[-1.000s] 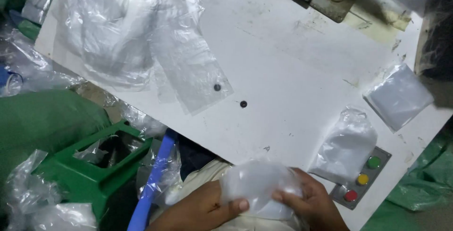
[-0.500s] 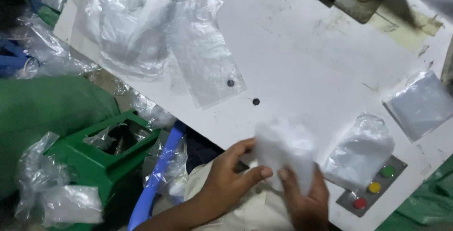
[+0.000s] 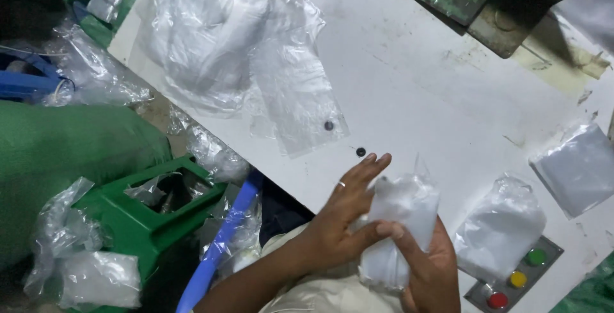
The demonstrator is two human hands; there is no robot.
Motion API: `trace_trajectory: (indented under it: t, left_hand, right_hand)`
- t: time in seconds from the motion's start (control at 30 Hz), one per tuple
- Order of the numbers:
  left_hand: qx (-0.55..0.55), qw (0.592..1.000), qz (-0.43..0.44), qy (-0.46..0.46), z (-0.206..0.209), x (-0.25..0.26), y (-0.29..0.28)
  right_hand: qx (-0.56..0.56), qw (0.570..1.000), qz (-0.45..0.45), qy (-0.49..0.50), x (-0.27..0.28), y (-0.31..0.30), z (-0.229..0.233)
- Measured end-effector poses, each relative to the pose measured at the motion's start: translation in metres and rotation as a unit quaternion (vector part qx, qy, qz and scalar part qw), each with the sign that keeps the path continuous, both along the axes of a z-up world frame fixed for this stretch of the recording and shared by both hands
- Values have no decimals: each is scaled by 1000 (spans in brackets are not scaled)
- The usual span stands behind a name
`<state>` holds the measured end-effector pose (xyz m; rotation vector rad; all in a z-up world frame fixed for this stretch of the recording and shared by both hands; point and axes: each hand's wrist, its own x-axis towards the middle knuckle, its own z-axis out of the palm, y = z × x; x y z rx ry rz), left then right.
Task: Folding and stacking plastic bags at a packaging workstation
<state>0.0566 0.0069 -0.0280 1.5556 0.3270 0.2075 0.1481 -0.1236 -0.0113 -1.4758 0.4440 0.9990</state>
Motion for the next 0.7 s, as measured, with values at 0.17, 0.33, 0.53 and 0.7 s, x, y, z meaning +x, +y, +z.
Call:
trace_trajectory:
  t: [0.17, 0.33, 0.53, 0.7]
  left_hand:
    - [387, 839, 354, 147, -65, 7, 37]
    - [451, 801, 346, 185, -81, 0, 75]
    - [491, 829, 252, 89, -59, -10, 80]
    - [381, 887, 256, 50, -23, -6, 67]
  right_hand:
    - [-39, 995, -47, -80, 16, 1, 4]
    - [-66, 995, -47, -66, 16, 7, 13]
    - [-66, 992, -76, -73, 15, 5, 5]
    - [-62, 984, -104, -133, 8, -11, -14]
